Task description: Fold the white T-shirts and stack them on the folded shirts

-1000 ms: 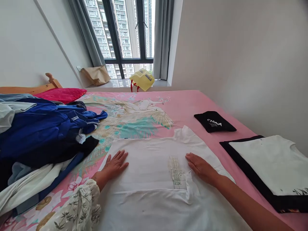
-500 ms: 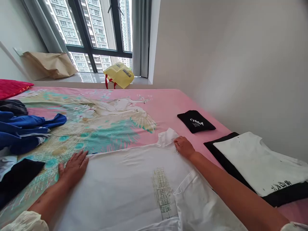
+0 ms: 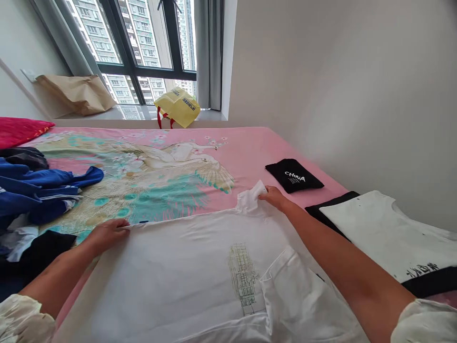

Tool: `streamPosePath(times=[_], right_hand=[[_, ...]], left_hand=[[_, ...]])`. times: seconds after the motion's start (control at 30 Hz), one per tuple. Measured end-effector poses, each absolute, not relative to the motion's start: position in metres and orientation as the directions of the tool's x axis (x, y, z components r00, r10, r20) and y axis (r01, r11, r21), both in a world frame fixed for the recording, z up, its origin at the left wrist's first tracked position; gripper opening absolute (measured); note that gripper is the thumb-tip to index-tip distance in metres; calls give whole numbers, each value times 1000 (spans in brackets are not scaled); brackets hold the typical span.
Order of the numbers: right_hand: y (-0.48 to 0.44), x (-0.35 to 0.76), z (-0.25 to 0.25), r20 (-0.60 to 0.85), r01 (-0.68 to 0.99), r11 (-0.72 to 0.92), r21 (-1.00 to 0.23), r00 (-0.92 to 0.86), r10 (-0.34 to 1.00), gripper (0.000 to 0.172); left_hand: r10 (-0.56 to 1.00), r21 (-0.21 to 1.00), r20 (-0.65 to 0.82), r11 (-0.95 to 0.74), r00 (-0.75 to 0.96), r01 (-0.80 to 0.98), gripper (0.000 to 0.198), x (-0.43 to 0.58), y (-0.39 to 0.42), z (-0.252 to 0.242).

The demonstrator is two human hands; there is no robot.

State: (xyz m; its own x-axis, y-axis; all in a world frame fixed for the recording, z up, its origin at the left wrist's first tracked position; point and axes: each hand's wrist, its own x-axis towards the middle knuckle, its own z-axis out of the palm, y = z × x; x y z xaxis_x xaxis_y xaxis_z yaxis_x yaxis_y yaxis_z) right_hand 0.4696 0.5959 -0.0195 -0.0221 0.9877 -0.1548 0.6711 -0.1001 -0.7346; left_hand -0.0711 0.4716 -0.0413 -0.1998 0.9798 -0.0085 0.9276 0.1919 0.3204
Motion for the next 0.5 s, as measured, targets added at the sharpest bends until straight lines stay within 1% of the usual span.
streamPosePath(times=[0.07, 0.13, 0.17, 0.23, 0.3, 0.33, 0.4, 0.47, 0.5], right_hand=[[573, 481, -5, -100, 612, -40, -790, -64, 993, 38], [544, 497, 8, -4, 505, 69, -860, -141, 990, 42], [528, 506, 13, 14, 497, 85, -864, -144, 989, 42], [495, 527, 17, -42, 483, 29, -875, -136, 990, 43], [463, 548, 12, -82, 546, -31, -837, -69, 994, 42], [447, 558, 7, -83, 570, -48, -820, -37, 996, 40], [417, 573, -10, -84, 558, -74, -827, 7, 996, 36], [391, 581, -31, -137, 560, -109, -822, -9, 991, 31], [380, 583, -41, -143, 597, -98, -796, -29, 989, 29]], left_hand=[[984, 321, -20, 176, -179, 930, 21, -68, 452, -22], [990, 296, 1, 137, -144, 945, 21, -65, 426, -2], [992, 277, 14, 113, -122, 954, 21, -65, 411, 7], [997, 237, 35, 55, -65, 970, 20, -64, 379, 19], [999, 210, 50, -2, -9, 978, 19, -62, 346, 26], [998, 206, 58, -31, 20, 978, 18, -61, 329, 27], [995, 205, 63, -88, 76, 975, 18, -59, 299, 23], [991, 212, 40, -131, 125, 969, 18, -57, 273, 14], [989, 220, 23, -147, 145, 964, 18, -55, 263, 7]])
